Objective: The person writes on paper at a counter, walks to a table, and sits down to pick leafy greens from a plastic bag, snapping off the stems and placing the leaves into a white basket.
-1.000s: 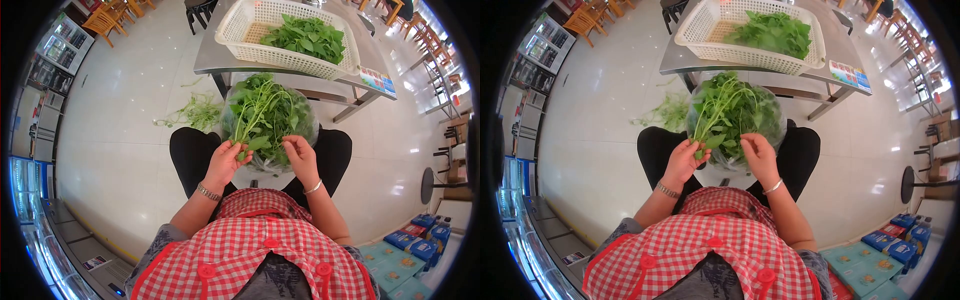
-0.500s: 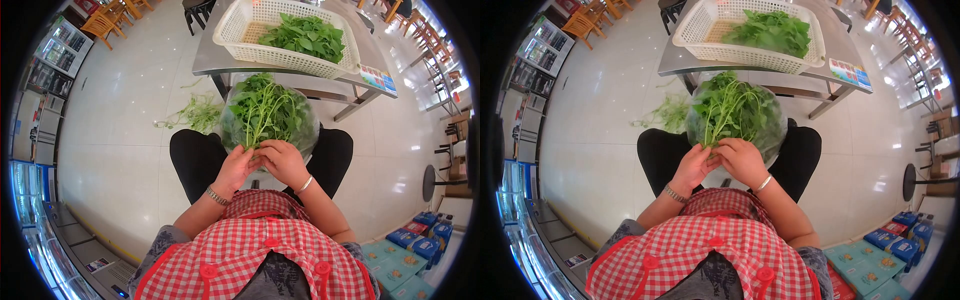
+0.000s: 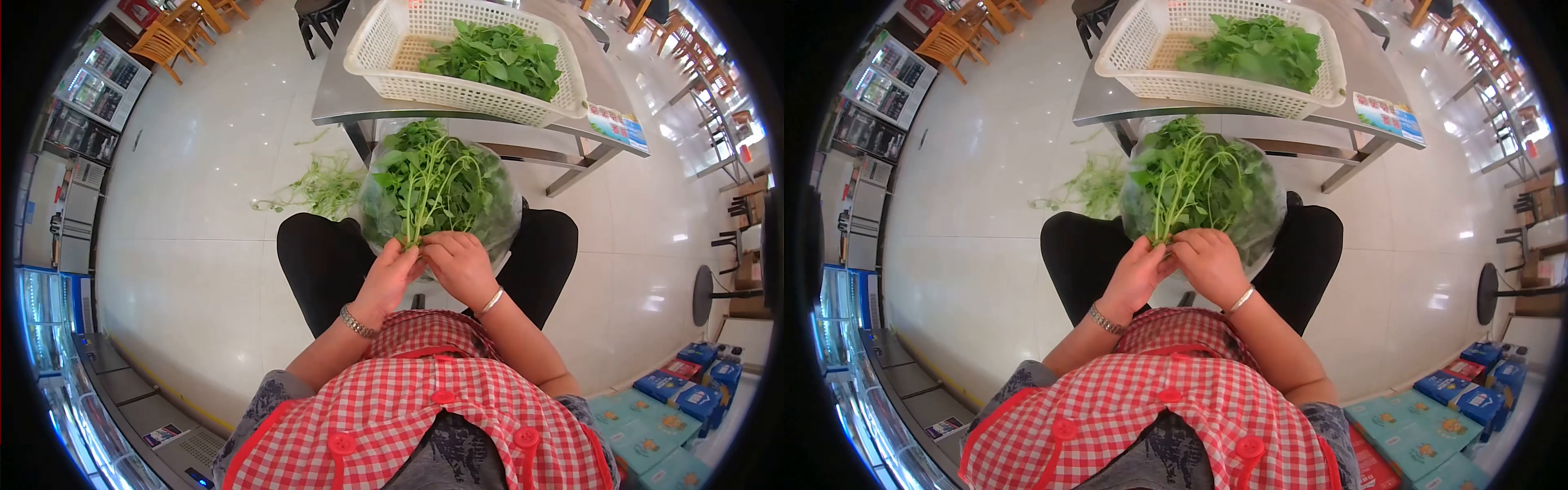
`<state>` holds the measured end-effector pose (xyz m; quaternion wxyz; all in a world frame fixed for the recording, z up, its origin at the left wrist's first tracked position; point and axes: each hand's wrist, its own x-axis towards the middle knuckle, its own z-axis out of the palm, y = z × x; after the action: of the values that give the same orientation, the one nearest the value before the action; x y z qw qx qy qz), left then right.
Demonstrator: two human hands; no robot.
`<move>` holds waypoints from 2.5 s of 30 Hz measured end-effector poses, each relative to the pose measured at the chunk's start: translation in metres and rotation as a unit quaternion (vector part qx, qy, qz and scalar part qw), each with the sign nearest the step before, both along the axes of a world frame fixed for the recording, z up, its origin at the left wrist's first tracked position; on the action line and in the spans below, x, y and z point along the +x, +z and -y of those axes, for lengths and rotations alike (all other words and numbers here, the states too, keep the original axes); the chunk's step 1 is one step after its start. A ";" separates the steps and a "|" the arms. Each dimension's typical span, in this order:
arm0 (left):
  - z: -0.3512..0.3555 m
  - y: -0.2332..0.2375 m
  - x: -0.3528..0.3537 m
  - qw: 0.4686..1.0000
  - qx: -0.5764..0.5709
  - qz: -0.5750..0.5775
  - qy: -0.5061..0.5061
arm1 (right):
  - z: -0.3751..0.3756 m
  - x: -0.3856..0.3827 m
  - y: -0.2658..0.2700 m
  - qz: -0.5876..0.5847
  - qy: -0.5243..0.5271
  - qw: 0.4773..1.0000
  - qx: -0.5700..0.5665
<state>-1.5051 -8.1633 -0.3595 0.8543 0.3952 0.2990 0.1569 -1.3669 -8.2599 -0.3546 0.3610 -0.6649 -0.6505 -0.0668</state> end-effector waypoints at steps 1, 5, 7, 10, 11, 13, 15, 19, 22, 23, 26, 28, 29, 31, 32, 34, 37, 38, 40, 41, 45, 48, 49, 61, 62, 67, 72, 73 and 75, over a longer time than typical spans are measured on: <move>0.001 -0.003 -0.001 0.999 0.031 -0.013 -0.007 | 0.000 0.001 -0.002 0.000 0.002 1.000 0.002; 0.001 -0.009 -0.002 0.895 0.433 -0.106 0.020 | 0.005 0.004 -0.001 0.006 -0.006 1.000 -0.002; 0.000 0.008 -0.004 0.863 0.474 -0.177 -0.008 | 0.006 0.006 0.002 0.006 -0.013 1.000 0.020; -0.004 0.016 -0.005 0.775 0.615 -0.143 0.013 | 0.007 0.009 0.007 -0.025 -0.030 0.999 0.023; -0.004 0.022 -0.004 0.768 0.625 -0.137 -0.024 | 0.007 0.010 0.009 -0.026 -0.030 0.999 0.022; -0.005 0.034 -0.002 0.752 0.641 -0.125 -0.096 | 0.009 0.011 0.012 -0.029 -0.029 0.999 0.017; -0.004 0.035 0.001 0.723 0.679 -0.095 -0.081 | 0.011 0.009 0.018 -0.048 -0.038 0.998 0.006; -0.005 0.029 0.005 0.680 0.732 -0.033 -0.022 | 0.014 0.009 0.020 -0.093 -0.041 0.995 0.002; -0.005 0.027 0.007 0.661 0.750 -0.012 0.004 | 0.018 0.007 0.009 -0.145 -0.028 0.989 -0.030; -0.005 0.027 0.007 0.663 0.749 -0.009 0.012 | 0.020 0.004 0.007 -0.261 -0.020 0.963 -0.060; -0.006 0.028 0.009 0.672 0.740 0.000 0.026 | 0.021 -0.002 -0.005 -0.548 0.007 0.829 -0.111; -0.005 0.028 0.007 0.687 0.727 0.004 0.021 | 0.017 -0.001 -0.018 -0.672 0.027 0.734 -0.097; -0.007 0.028 0.005 0.686 0.727 -0.002 0.033 | 0.018 0.002 -0.020 -0.699 0.003 0.710 -0.089; -0.016 0.028 0.002 0.682 0.730 -0.013 0.055 | 0.018 0.013 -0.021 -0.748 -0.045 0.658 -0.069; -0.020 0.030 0.000 0.685 0.726 -0.024 0.059 | 0.019 0.017 -0.020 -0.772 -0.043 0.634 -0.022; -0.027 0.038 -0.002 0.690 0.718 -0.050 0.070 | 0.018 0.025 -0.015 -0.811 -0.037 0.580 0.071; -0.030 0.030 -0.006 0.693 0.711 -0.069 0.098 | 0.014 0.030 -0.004 -0.835 0.011 0.549 0.036; -0.032 0.025 -0.004 0.701 0.700 -0.066 0.115 | 0.013 0.032 -0.003 -0.841 0.022 0.540 0.020; -0.030 0.021 -0.003 0.796 0.590 -0.045 0.128 | 0.009 0.031 -0.006 -0.844 0.032 0.536 -0.004; -0.029 0.020 -0.003 0.836 0.531 -0.034 0.134 | 0.006 0.029 -0.008 -0.845 0.038 0.533 -0.016; -0.027 0.019 -0.003 0.867 0.480 -0.013 0.134 | -0.021 0.022 -0.017 -0.861 0.092 0.486 -0.119; -0.022 0.022 -0.002 0.878 0.460 -0.010 0.132 | -0.049 0.008 -0.011 -0.892 0.081 0.424 -0.137; -0.020 0.023 -0.002 0.881 0.456 -0.010 0.126 | -0.055 0.007 -0.013 -0.900 0.101 0.399 -0.142; -0.021 0.003 -0.003 0.933 0.309 -0.002 0.187 | -0.050 0.001 -0.001 -0.783 0.115 0.599 -0.120; -0.021 0.003 -0.003 0.934 0.306 -0.002 0.183 | -0.047 0.000 0.003 -0.767 0.104 0.620 -0.127; -0.021 0.005 0.001 0.935 0.302 0.024 0.186 | -0.043 -0.004 -0.009 -0.795 0.085 0.593 -0.095; -0.023 -0.005 0.001 0.886 0.430 0.002 0.173 | -0.037 -0.004 -0.017 -0.831 0.066 0.549 -0.062; -0.023 -0.004 0.000 0.877 0.449 -0.002 0.170 | -0.035 -0.003 -0.017 -0.834 0.063 0.545 -0.060; -0.021 -0.003 -0.001 0.857 0.488 -0.010 0.164 | -0.032 -0.003 -0.017 -0.841 0.054 0.536 -0.057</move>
<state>-1.5058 -8.1427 -0.3620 0.5110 0.7083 0.2533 0.4160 -1.3701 -8.2278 -0.3719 0.7059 -0.3981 -0.0848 0.5797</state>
